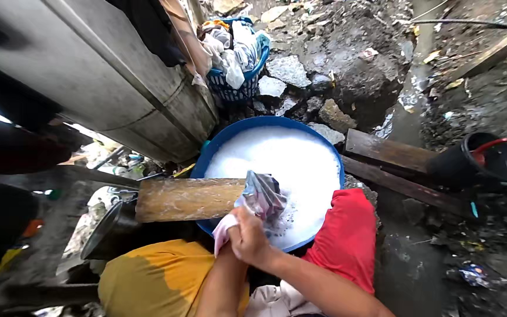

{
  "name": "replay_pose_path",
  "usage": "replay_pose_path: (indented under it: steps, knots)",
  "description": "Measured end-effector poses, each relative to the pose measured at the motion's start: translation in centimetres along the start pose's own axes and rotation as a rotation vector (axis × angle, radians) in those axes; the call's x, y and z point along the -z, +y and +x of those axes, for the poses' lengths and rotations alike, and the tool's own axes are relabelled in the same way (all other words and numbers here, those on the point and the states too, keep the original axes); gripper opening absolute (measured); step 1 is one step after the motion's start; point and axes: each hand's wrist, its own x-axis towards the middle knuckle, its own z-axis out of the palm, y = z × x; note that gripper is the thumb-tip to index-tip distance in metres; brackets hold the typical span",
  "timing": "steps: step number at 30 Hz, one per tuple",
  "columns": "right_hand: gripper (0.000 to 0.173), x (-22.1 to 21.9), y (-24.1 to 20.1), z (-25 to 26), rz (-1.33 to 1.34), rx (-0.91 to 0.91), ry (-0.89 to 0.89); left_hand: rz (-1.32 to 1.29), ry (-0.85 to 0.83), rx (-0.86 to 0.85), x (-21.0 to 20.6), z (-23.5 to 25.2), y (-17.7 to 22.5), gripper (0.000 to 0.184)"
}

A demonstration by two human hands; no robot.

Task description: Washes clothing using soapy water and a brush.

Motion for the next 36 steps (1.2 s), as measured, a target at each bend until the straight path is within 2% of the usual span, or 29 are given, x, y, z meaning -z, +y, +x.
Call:
replay_pose_path:
  steps: [2, 4, 6, 8, 10, 13, 15, 17, 19, 21, 23, 24, 26, 28, 30, 32, 34, 36]
  knots:
    - [0.026, 0.7, 2.1, 1.3, -0.119, -0.111, 0.029, 0.342, 0.029, 0.146, -2.2, -0.3, 3.0, 0.031]
    - [0.028, 1.7, 4.9, 2.6, -0.31, -0.217, 0.004, 0.484, -0.02, 0.333, -4.7, 0.4, 5.1, 0.024]
    - [0.034, 3.4, 8.4, 3.8, -0.445, -0.481, -0.072, 0.351, -0.099, 0.383, -3.9, 3.4, 1.9, 0.02]
    - [0.037, 5.4, 12.3, 4.4, -0.497, -0.773, -0.07, 0.102, -0.08, 0.527, -3.0, 5.8, 0.3, 0.02]
    - [0.041, 7.6, 15.7, 4.0, -0.428, -1.043, 0.041, 0.047, -0.173, 0.521, -1.8, 5.8, 3.4, 0.027]
    - [0.036, 9.0, 18.5, 3.3, 0.014, -1.276, 0.503, 0.019, -0.157, 0.386, 1.0, 6.7, 9.3, 0.043]
    - [0.034, 9.0, 18.7, 4.1, 0.307, -1.267, 0.715, -0.015, -0.202, 0.276, 3.0, 7.6, 11.5, 0.045]
    - [0.04, 9.3, 17.9, 5.5, 0.528, -1.212, 0.765, 0.01, -0.386, 0.199, 4.7, 8.4, 12.5, 0.044]
    - [0.039, 9.8, 16.2, 7.1, 0.723, -1.154, 0.701, 0.087, -0.591, 0.142, 5.7, 9.1, 13.2, 0.046]
    - [0.037, 10.8, 14.5, 8.5, 0.858, -1.104, 0.526, 0.0, -0.591, 0.044, 6.1, 9.4, 13.0, 0.046]
    - [0.039, 11.4, 12.9, 9.7, 0.873, -1.048, 0.4, -0.218, -0.346, -0.118, 5.9, 9.8, 10.2, 0.043]
    - [0.037, 11.2, 12.2, 10.2, 0.85, -1.008, 0.387, -0.255, -0.219, -0.167, 5.3, 10.3, 7.8, 0.036]
    - [0.029, 10.6, 11.0, 11.1, 0.659, -0.91, 0.377, -0.066, -0.201, -0.107, 4.4, 11.2, 3.2, 0.021]
    - [0.03, 10.5, 9.9, 11.1, 0.359, -0.798, 0.209, 0.026, -0.281, 0.055, 2.1, 10.9, 2.2, 0.02]
    - [0.043, 10.3, 8.6, 10.1, 0.277, -0.705, 0.01, -0.057, -0.41, 0.11, 0.0, 11.0, 3.4, 0.03]
    - [0.052, 9.4, 8.6, 8.1, 0.363, -0.583, -0.152, -0.114, -0.611, 0.134, -0.7, 11.5, 4.5, 0.066]
    - [0.053, 8.2, 9.7, 6.7, 0.487, -0.489, -0.218, -0.153, -0.707, 0.128, -1.1, 11.8, 5.7, 0.088]
    - [0.055, 7.6, 10.8, 5.8, 0.542, -0.474, -0.263, -0.152, -0.772, 0.083, -1.1, 11.6, 7.3, 0.097]
